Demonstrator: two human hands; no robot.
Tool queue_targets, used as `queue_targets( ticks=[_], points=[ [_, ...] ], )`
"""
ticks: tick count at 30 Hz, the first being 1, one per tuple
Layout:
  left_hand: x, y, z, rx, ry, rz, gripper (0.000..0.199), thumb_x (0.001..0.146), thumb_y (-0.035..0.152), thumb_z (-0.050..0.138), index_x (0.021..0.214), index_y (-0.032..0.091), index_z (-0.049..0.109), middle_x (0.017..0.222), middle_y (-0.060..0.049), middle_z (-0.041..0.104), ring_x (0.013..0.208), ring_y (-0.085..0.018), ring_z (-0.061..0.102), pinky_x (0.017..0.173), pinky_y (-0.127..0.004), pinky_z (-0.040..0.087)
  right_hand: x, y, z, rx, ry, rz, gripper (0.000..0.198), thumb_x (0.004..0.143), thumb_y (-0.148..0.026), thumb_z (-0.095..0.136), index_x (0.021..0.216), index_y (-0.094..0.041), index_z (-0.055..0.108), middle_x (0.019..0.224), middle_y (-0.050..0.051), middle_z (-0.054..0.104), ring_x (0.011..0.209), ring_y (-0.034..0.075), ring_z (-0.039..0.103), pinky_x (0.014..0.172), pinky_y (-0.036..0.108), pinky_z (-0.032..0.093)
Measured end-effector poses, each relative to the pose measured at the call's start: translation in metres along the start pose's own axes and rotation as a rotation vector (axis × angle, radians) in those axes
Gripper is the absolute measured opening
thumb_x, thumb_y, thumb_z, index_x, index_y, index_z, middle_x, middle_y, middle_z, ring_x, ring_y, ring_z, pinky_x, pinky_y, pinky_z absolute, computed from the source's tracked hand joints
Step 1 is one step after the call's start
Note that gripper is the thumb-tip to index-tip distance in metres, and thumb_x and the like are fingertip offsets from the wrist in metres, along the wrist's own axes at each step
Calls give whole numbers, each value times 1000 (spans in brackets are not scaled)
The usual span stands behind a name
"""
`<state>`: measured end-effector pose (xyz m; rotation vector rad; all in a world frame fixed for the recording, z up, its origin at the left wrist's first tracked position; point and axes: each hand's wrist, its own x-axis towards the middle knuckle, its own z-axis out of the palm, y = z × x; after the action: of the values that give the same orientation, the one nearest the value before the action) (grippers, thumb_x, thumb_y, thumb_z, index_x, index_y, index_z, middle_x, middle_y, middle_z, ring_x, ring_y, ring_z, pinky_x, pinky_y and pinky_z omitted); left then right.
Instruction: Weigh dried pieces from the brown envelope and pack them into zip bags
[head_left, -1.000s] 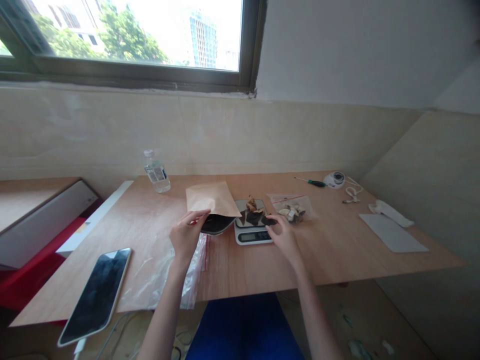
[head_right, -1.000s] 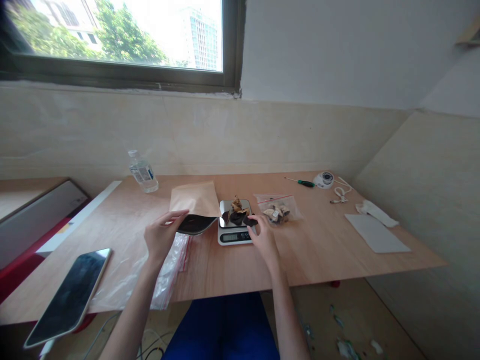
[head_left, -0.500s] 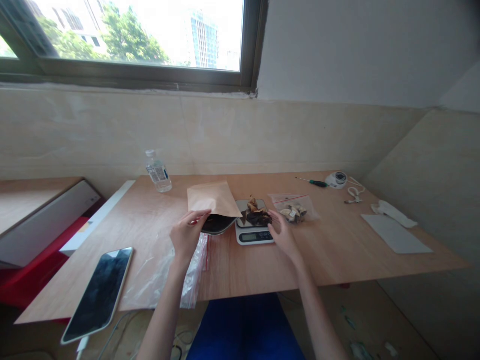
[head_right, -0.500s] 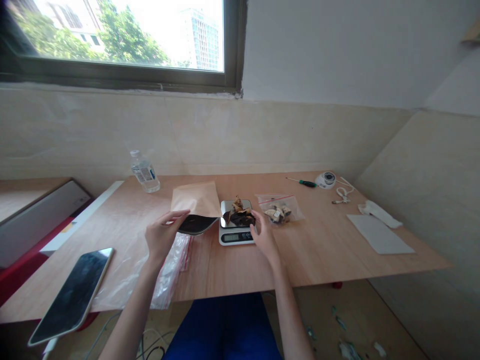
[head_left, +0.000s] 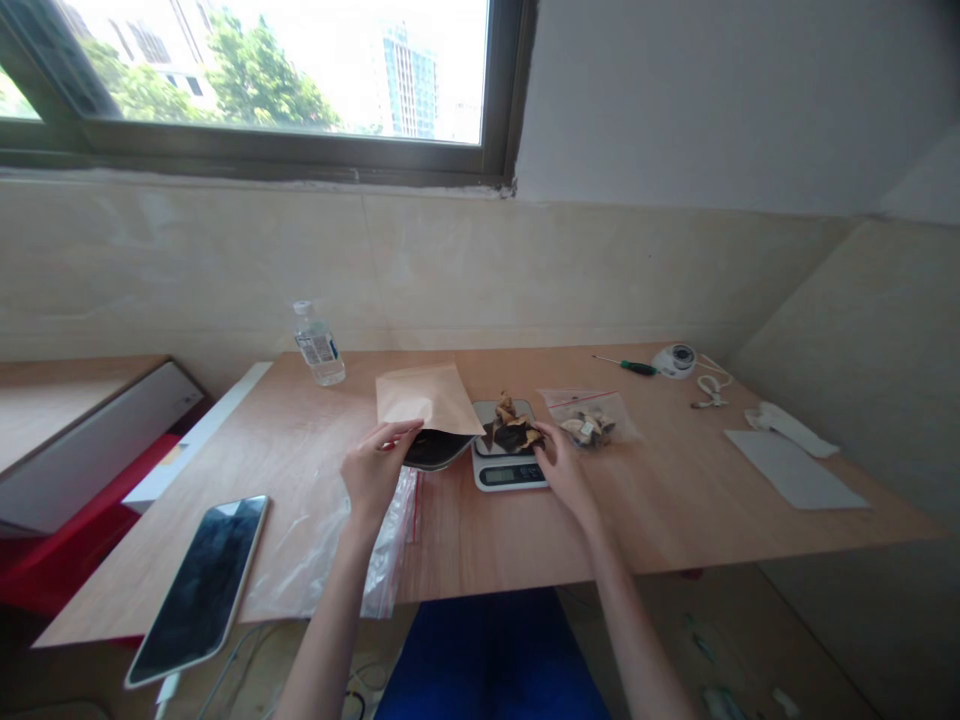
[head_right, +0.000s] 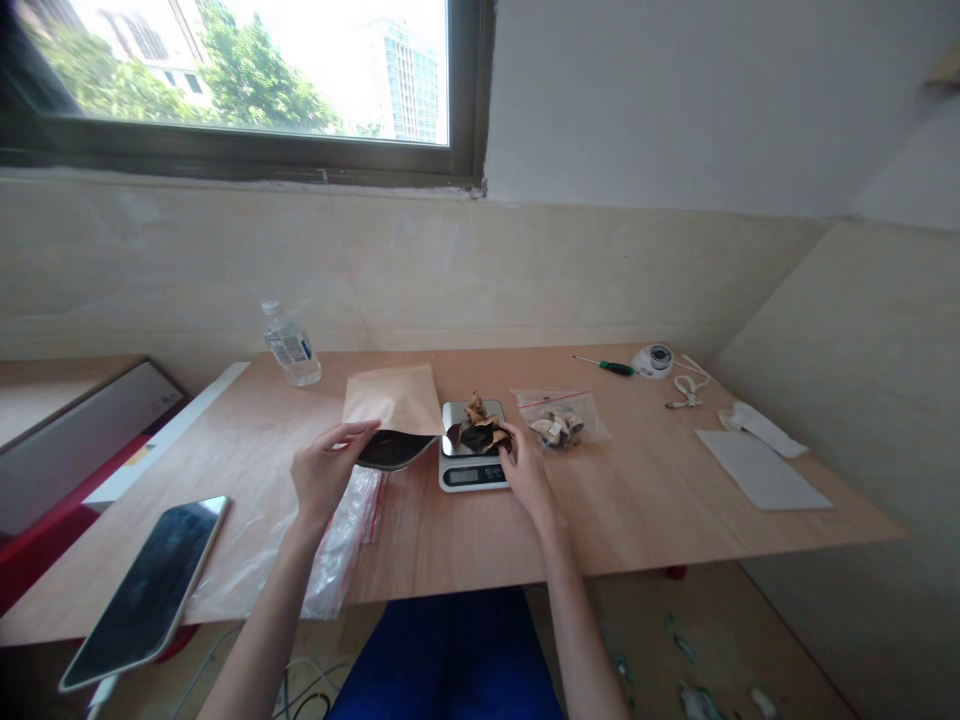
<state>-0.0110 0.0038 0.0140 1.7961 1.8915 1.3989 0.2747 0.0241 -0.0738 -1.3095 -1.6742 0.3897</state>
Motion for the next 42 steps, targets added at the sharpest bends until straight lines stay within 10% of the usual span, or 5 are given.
queue_targets(
  ticks=[9,26,36,42],
  points=[
    [0,-1,0,-4,2,8,19,80,44,59,86,33,73,85,5,73,69,-13,66,63,-22,45,-3,-22,-10,-196,33,-144,16,84,-22,51,90,-24,66,109,8,57,107,25,52,93,46,42],
    [1,-2,-3,48,57,-37,18,80,43,58,88,34,72,79,5,73,69,-14,67,57,-22,42,12,-61,-21,26,192,-21,25,90,-35,46,93,-20,66,93,7,65,91,21,58,77,33,48],
    [31,-55,-1,313,-11,-19,20,83,31,54,94,31,71,85,-2,74,75,-20,67,56,-24,40,-45,-18,-38,7,207,275,38,89,-51,37,90,-19,58,90,11,67,86,24,62,78,36,49],
    [7,-51,-23,278,-66,117,32,84,33,46,108,19,62,116,-12,61,105,-27,58,89,-37,43,-64,14,-67,-172,163,342,42,88,-53,31,85,-20,57,89,12,66,85,27,61,78,40,47]
  ],
)
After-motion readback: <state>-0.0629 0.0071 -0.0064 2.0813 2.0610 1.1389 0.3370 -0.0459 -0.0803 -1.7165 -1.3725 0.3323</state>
